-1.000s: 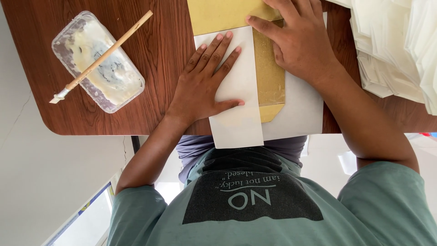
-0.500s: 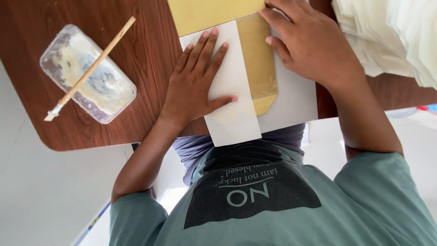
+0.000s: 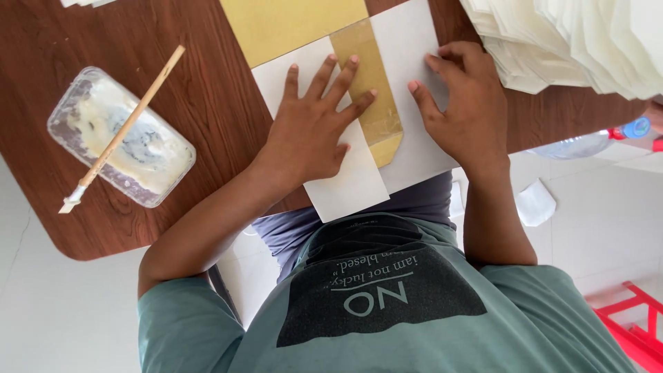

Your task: Folding paper and applying glue with a brush to assemble a bag.

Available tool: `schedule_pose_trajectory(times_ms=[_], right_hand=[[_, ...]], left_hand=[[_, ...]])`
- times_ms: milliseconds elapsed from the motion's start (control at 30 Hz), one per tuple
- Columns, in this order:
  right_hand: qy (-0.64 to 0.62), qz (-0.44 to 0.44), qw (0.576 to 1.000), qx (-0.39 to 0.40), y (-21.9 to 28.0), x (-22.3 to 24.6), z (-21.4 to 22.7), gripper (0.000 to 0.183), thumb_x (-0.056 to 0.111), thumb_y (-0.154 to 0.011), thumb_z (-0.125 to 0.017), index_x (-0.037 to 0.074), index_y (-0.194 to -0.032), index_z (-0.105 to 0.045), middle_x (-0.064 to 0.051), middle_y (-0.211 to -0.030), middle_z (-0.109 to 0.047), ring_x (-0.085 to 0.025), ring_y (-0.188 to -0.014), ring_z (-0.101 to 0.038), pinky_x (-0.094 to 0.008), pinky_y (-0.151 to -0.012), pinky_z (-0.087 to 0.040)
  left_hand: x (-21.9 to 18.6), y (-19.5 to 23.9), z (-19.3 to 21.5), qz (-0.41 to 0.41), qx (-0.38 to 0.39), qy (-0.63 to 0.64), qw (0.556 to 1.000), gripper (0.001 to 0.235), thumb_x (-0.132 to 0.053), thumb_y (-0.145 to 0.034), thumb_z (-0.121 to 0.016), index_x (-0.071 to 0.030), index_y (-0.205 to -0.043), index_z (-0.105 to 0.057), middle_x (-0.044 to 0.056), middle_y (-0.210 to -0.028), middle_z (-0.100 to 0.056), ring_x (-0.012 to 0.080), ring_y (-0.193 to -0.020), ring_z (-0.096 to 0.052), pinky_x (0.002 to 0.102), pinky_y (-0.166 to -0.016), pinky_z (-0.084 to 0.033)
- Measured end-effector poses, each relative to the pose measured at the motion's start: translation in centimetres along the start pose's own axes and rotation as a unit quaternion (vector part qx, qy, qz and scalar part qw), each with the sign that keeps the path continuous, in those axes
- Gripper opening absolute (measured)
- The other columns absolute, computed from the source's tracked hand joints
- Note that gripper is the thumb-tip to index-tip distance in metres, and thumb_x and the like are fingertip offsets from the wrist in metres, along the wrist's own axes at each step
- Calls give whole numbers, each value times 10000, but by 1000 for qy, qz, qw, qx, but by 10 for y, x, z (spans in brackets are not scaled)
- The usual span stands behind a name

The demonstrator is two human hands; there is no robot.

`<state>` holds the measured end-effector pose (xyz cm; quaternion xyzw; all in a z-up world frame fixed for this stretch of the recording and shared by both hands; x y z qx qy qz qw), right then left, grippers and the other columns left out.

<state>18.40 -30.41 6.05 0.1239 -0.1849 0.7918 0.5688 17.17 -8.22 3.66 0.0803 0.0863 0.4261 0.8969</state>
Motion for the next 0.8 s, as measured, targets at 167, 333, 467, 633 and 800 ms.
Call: schedule_pose_trajectory(times_ms=[167, 333, 467, 633, 800], right_hand=[[-31, 0, 999, 21, -6, 12, 7, 304, 204, -1046, -728, -29, -1238, -694, -125, -1229, -590, -306, -1134, -579, -435, -897, -497], [-114, -115, 984, 70, -6, 17, 5, 617, 337, -1047, -664, 64, -1537, -404, -77, -1185, -679, -249, -1024, -644, -417, -907, -493], [-134, -122, 983, 38, -2, 9, -2, 639, 305, -1030, -712, 90, -1531, -379, -119, -1274, -530, -223, -1073, -557, -352, -826, -486], [-172, -169, 969, 54, -4, -4, 3, 567, 342, -1039, -664, 33, -1470, -463, -135, -1362, -627, -249, -1152, -609, -380, -931, -477], [-194, -128, 964, 127, -21, -9, -4, 233, 253, -1119, -641, 110, -950, -570, 41, -810, -509, -82, -732, -441, -279, -646, -344]], left_hand=[[3, -2, -8, -12, -20, 3, 1000, 864, -576, -838, -626, -323, -1610, -332, 126, -1703, -148, 371, -1541, -187, 685, -1168, -199], [8, 0, -8, -30, -70, 33, 997, 825, -550, -804, -709, -300, -1550, -459, 132, -1669, -275, 363, -1505, -271, 683, -1127, -264], [12, 0, -10, -38, -66, 38, 996, 822, -550, -810, -711, -293, -1547, -454, 150, -1668, -262, 374, -1505, -260, 671, -1130, -259], [21, 1, -17, -66, -114, 95, 987, 818, -546, -777, -776, -220, -1488, -539, 173, -1650, -310, 389, -1485, -342, 648, -1174, -216], [28, 5, -8, 24, -160, -41, 986, 1104, -905, -606, -734, -113, -1356, -565, 177, -1571, -376, 343, -1437, -347, 558, -1121, -301]])
Point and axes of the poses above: each hand's wrist, its own y-axis away from the middle knuckle, its own z-axis out of the back of the hand, x = y × z, the point moved 3 cm from there along -y, towards the middle knuckle
